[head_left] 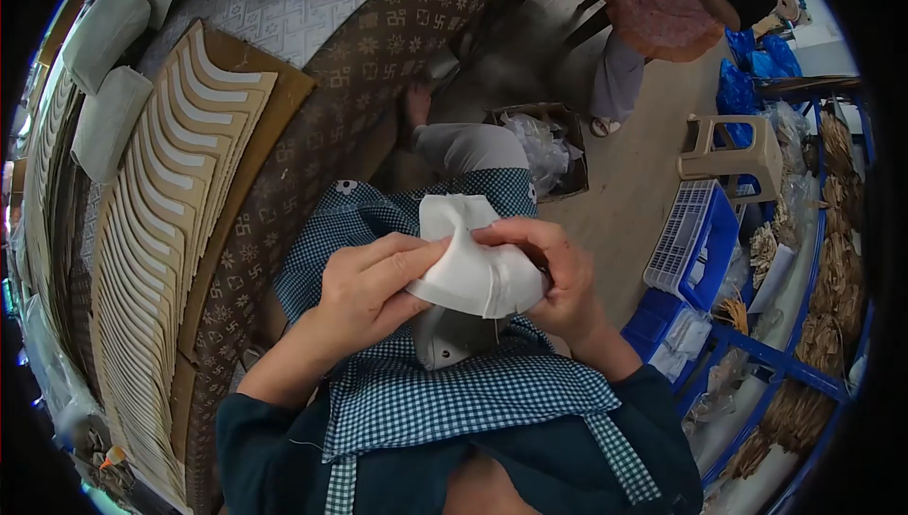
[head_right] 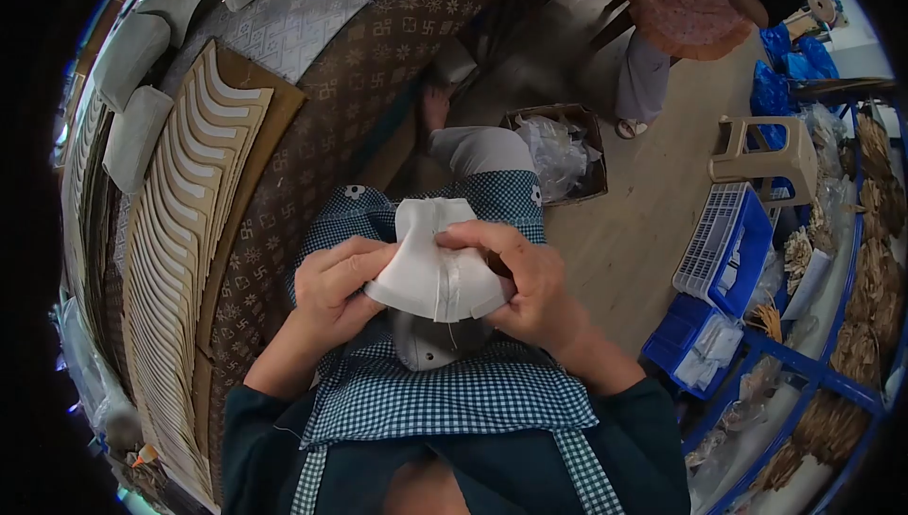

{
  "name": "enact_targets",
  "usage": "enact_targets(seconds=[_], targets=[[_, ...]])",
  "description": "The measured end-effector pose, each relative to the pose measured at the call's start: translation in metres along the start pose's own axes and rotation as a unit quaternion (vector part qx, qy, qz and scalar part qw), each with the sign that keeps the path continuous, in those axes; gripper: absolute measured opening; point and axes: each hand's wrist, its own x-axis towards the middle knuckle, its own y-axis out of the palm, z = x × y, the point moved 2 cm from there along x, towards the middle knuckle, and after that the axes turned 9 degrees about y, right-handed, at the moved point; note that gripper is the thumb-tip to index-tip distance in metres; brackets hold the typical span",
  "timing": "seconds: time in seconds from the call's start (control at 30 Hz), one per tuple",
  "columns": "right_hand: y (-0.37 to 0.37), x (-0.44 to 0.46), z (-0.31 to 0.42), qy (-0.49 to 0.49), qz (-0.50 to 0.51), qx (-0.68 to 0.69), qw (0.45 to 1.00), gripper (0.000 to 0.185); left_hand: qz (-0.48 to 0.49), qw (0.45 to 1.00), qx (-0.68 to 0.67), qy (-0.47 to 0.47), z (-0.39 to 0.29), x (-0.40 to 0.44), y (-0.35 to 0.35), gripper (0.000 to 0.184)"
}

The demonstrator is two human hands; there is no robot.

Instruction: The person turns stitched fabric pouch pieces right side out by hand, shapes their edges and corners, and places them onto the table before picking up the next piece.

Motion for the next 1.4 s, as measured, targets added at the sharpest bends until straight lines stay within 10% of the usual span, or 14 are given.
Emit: enact_targets(seconds=[0.3,0.4,0.53,0.8,1.03,1.17,1.4], targets=[[-0.024,0.019,0.012,0.187,0.248,0.109,0.944,0.019,0.296,0.917,-0.23,-0.134,0.011,0.025,-0.027,0.038],[-0.023,0.026,-0.006,0.297,0.257,0.177,0.902,0.023,0.201,0.896,-0.29,-0.269,0.034,0.031,-0.016,0.05],[-0.002,0.017,-0.063,0.41,0.207,0.247,0.853,0.031,0.175,0.929,-0.045,-0.324,0.064,0.01,0.01,0.054],[0.0,0.007,-0.074,0.409,0.141,0.32,0.843,0.028,0.145,0.959,0.216,-0.117,0.013,-0.009,0.011,0.048],[0.002,-0.007,-0.06,0.163,0.038,-0.023,0.986,0.066,0.087,0.96,0.251,-0.093,0.034,-0.017,0.012,0.043],[0.001,-0.024,-0.08,0.344,0.147,0.015,0.927,0.049,0.137,0.961,0.234,-0.049,0.029,-0.004,-0.005,0.042],[-0.039,-0.018,-0.056,0.187,0.016,0.072,0.98,0.037,0.011,0.983,0.149,0.112,0.031,0.021,-0.025,0.046]])
